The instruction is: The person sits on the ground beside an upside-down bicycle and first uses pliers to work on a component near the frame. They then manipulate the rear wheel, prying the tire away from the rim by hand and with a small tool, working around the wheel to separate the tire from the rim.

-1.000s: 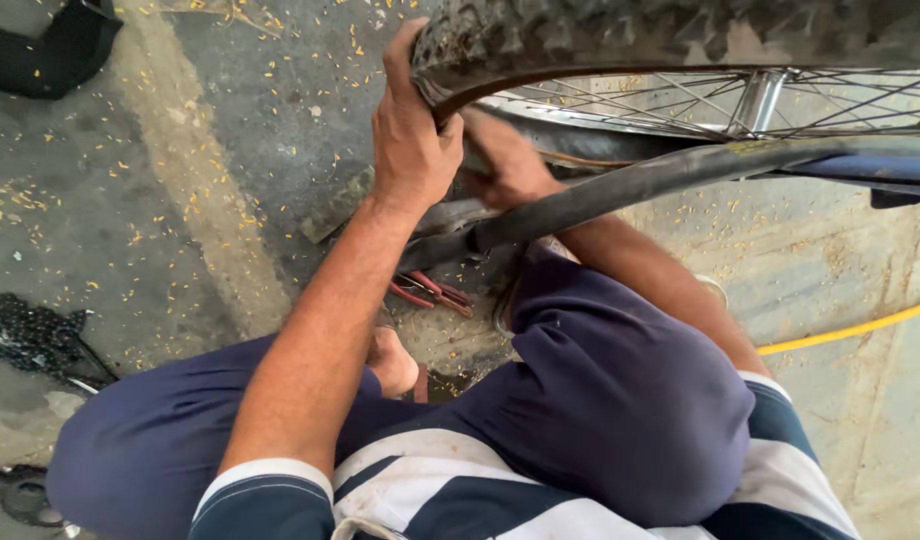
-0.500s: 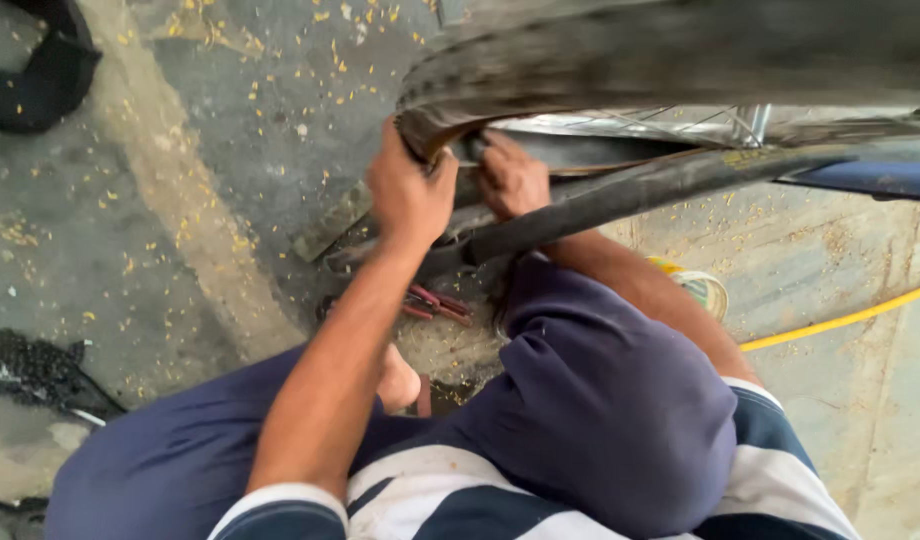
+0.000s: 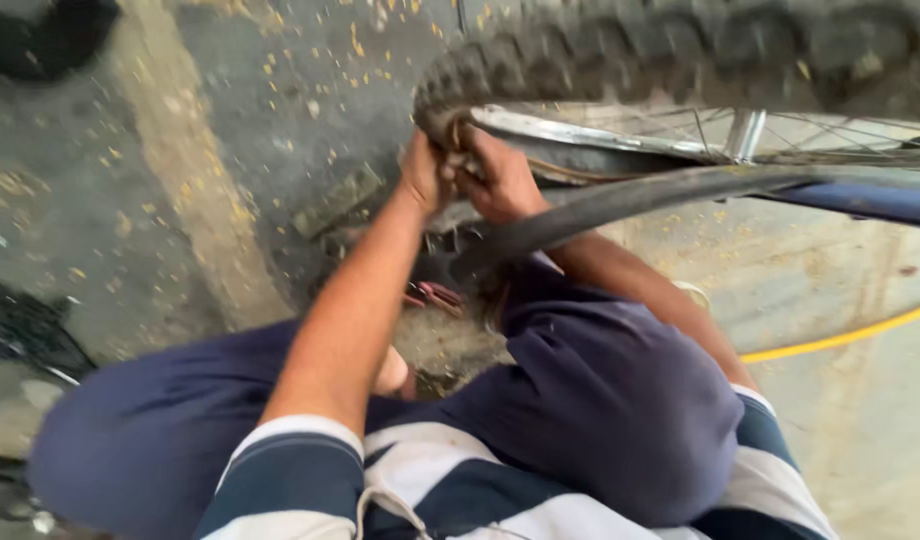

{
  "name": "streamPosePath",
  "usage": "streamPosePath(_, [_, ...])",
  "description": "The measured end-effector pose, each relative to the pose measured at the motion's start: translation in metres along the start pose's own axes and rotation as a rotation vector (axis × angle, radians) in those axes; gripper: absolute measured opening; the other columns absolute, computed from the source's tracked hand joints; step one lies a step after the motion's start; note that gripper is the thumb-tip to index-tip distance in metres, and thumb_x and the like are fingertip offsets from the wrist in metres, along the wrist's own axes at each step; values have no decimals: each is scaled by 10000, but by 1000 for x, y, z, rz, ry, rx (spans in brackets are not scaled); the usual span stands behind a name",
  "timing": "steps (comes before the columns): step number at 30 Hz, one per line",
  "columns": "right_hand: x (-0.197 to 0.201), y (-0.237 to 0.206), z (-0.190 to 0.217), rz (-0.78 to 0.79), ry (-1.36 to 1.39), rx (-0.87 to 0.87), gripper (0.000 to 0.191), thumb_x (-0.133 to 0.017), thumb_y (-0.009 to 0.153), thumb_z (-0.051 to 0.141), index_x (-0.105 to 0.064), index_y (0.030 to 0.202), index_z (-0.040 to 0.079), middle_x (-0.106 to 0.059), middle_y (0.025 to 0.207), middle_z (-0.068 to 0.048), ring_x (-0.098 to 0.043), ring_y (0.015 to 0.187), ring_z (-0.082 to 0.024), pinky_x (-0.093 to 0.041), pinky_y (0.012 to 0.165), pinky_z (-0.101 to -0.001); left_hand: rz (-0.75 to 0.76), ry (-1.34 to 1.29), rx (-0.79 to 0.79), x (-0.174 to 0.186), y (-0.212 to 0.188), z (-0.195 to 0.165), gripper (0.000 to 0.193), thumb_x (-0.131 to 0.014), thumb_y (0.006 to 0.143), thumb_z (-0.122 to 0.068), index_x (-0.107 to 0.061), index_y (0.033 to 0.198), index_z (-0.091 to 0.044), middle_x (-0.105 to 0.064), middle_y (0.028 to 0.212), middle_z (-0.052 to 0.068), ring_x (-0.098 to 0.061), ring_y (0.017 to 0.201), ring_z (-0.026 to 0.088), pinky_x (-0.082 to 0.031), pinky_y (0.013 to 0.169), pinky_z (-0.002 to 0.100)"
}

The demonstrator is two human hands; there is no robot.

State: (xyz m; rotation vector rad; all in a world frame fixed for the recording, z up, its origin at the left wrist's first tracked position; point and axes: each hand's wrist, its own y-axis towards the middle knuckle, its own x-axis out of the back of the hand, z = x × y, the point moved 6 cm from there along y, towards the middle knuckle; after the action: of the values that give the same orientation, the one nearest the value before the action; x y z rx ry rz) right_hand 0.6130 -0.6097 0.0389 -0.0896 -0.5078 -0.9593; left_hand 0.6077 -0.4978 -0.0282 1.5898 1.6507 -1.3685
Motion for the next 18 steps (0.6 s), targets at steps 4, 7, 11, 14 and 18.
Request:
streamPosePath(4, [-40,-13,-72,67,-328,-246,369,-795,905,299,-676,1122,26,-694,1097,-197,-668,988,-401,-537,837,-482,-298,185,143,49,-9,-16,306,-534,1020,-340,-643,1246,-165,-643,1223,18,-579,1140,211,-401,1009,457])
streamPosePath(7, [-28,-38,-111,136,-711,-401,354,-804,887,328,-638,940,19,-695,1087,-231,-651,987,-429,-508,808,-518,-428,97,203,55,-5,-5,383,-496,987,-427,-568,1301,-219,-603,1349,21,-534,1298,273,-334,1131,558])
streamPosePath(11, [-27,-33,-95,-96,-579,-140,208,-772,833,152,-605,885,39,-711,1215,-199,-698,984,-391,-569,800,-453,-577,184,156,56,-9,-20,591,-441,937,-605,-440,1439,-293,-539,1429,-3,-455,1364,268,-297,1143,574])
streamPosePath(14, [-42,-8,-49,-156,-347,45,165,-775,834,49,-639,922,25,-673,1211,-250,-702,905,-398,-587,748,-424,-95,121,-167,30,-14,-70,830,-389,1046,-737,-410,1520,-56,-524,1467,165,-464,1380,333,-346,1195,484])
streamPosePath(18, [-38,21,20,-189,-194,167,199,-836,915,97,-685,1014,12,-667,958,-181,-658,816,-403,-525,698,-475,-606,-28,-389,65,-21,-98,972,-307,1092,-765,-259,1684,5,-437,1613,128,-411,1502,217,-281,1223,363])
